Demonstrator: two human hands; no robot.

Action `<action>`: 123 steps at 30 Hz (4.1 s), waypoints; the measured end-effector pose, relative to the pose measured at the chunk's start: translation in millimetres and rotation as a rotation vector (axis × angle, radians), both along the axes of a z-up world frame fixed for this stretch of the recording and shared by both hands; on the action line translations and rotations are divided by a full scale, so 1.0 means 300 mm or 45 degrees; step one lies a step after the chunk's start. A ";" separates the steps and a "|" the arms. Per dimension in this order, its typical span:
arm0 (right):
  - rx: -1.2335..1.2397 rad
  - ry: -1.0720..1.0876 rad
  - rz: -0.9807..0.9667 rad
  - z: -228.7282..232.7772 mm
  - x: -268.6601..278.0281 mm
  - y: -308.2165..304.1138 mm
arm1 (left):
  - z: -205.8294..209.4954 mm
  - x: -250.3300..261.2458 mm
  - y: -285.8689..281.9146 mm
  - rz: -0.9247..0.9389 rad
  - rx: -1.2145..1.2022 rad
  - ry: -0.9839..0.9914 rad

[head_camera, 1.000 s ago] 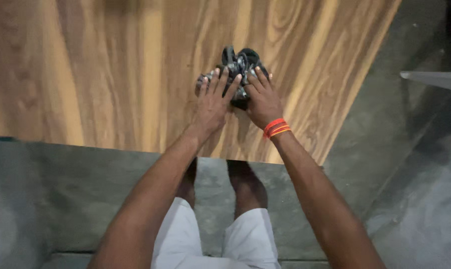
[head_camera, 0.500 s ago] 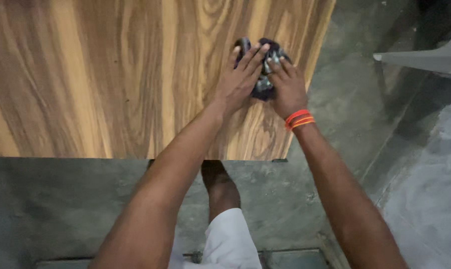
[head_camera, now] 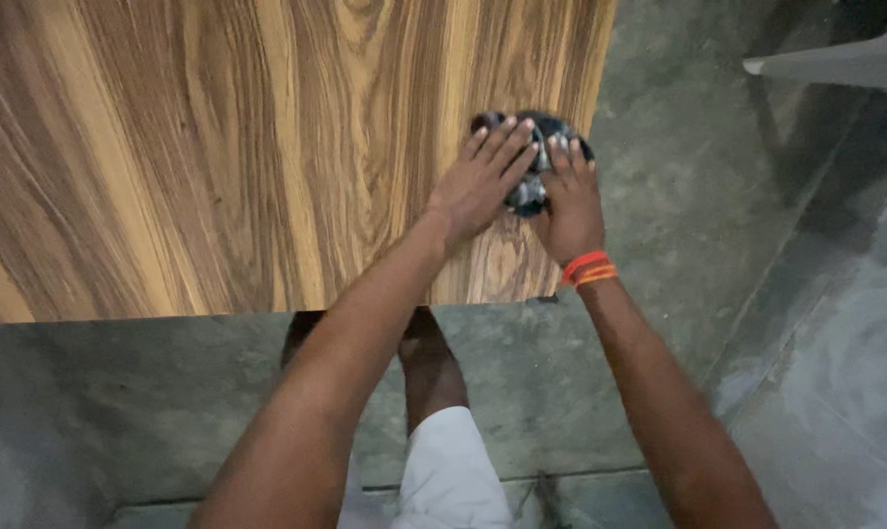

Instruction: The person sprays liquid from a red bottle onto a wooden table and wipes the surface with a dark cloth. They repeatedly spray and wipe different areas of the table in circular and back-and-forth motions, spreading the liquid across the wood.

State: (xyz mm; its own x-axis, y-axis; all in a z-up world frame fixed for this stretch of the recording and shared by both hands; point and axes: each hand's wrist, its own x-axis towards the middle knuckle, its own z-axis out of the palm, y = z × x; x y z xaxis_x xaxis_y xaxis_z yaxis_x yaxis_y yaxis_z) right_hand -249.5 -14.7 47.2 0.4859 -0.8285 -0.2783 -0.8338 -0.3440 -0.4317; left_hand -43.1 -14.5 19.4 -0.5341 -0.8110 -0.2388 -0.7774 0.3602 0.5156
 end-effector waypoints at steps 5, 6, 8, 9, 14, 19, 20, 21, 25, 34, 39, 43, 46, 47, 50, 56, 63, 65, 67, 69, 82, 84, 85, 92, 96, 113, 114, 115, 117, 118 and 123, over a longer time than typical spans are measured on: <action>0.041 0.069 -0.110 0.013 0.015 0.224 | 0.034 0.002 0.200 0.012 -0.015 0.049; 0.030 0.071 -0.139 0.016 0.025 0.271 | 0.038 0.007 0.232 -0.011 -0.017 0.053; 0.044 0.021 -0.182 0.025 0.045 0.352 | 0.045 0.029 0.293 -0.058 -0.037 0.061; 0.056 -0.010 -0.201 0.030 0.064 0.397 | 0.050 0.050 0.329 -0.078 -0.041 0.059; 0.072 -0.098 -0.304 0.061 0.197 0.547 | 0.063 0.173 0.445 -0.157 0.101 0.113; 0.065 -0.022 -0.195 0.060 0.331 0.494 | 0.042 0.335 0.439 -0.143 0.096 0.085; 0.101 -0.034 -0.182 0.060 0.357 0.466 | 0.036 0.366 0.417 -0.167 0.109 0.003; 0.132 -0.047 -0.168 0.053 0.385 0.424 | 0.029 0.395 0.385 -0.190 0.118 -0.080; -0.023 -0.054 0.007 0.000 0.491 0.184 | 0.020 0.482 0.246 0.110 0.089 -0.076; -0.069 -0.145 0.253 -0.059 0.410 -0.198 | 0.052 0.329 0.036 0.568 0.125 -0.076; -0.095 -0.048 -0.038 -0.049 0.224 -0.135 | 0.022 0.124 -0.038 0.390 0.195 -0.023; -0.048 -0.078 -0.185 -0.020 0.089 -0.003 | -0.016 0.035 -0.017 0.116 -0.071 -0.066; -0.099 -0.149 -0.289 -0.023 0.062 0.125 | -0.021 -0.013 0.014 -0.145 -0.113 -0.223; -0.091 -0.115 -0.360 -0.024 0.068 0.172 | -0.017 -0.024 0.028 -0.244 -0.150 -0.314; -0.031 -0.008 -0.577 -0.031 0.138 0.323 | 0.006 -0.011 0.107 -0.275 -0.119 -0.193; -0.068 0.022 -0.820 -0.019 0.383 0.566 | 0.029 0.178 0.295 -0.312 0.020 0.054; -0.021 0.007 -0.771 -0.028 0.747 0.603 | 0.014 0.583 0.386 -0.224 -0.056 0.124; -0.027 -0.022 -0.684 -0.025 0.840 0.561 | 0.030 0.700 0.397 -0.143 -0.090 0.060; -0.051 -0.038 -0.576 -0.024 0.930 0.519 | 0.041 0.807 0.403 -0.041 -0.070 0.034; -0.059 -0.018 -0.475 -0.026 1.015 0.480 | 0.052 0.895 0.416 0.084 0.008 0.047; -0.052 -0.058 0.031 0.036 1.011 0.523 | 0.124 0.939 0.683 0.359 0.115 0.061; -0.052 -0.053 0.037 0.036 0.942 0.524 | 0.124 0.889 0.672 0.288 0.086 0.039; -0.047 -0.047 0.038 0.037 0.909 0.533 | 0.124 0.862 0.669 0.273 0.075 0.057; -0.047 -0.049 -0.187 0.014 0.629 0.513 | 0.097 0.587 0.533 0.074 0.076 0.036; -0.086 -0.049 -0.282 -0.009 0.427 0.463 | 0.053 0.378 0.426 -0.015 -0.023 0.053; -0.037 -0.098 -0.869 -0.018 0.137 0.591 | 0.030 -0.044 0.334 -0.402 0.018 -0.020; -0.039 -0.079 -0.894 -0.024 0.159 0.613 | 0.036 -0.030 0.350 -0.405 0.022 -0.017; -0.040 -0.061 -0.917 -0.029 0.182 0.638 | 0.043 -0.009 0.371 -0.406 0.123 0.007; -0.054 -0.019 -0.921 -0.031 0.232 0.689 | 0.062 0.041 0.414 -0.403 0.322 0.053; -0.062 0.002 -0.922 -0.026 0.255 0.713 | 0.074 0.060 0.433 -0.411 0.279 0.066; 0.000 -0.015 -0.956 0.006 0.399 0.799 | 0.109 0.190 0.521 -0.523 0.177 -0.129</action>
State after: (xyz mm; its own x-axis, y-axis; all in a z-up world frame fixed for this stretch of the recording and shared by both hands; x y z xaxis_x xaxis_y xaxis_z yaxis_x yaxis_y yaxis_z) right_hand -129.8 225.2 49.0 -0.2071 -0.9384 -0.2768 -0.8398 0.3156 -0.4417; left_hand 13.9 141.8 52.2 -0.7735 -0.4930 -0.3982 -0.6335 0.5824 0.5094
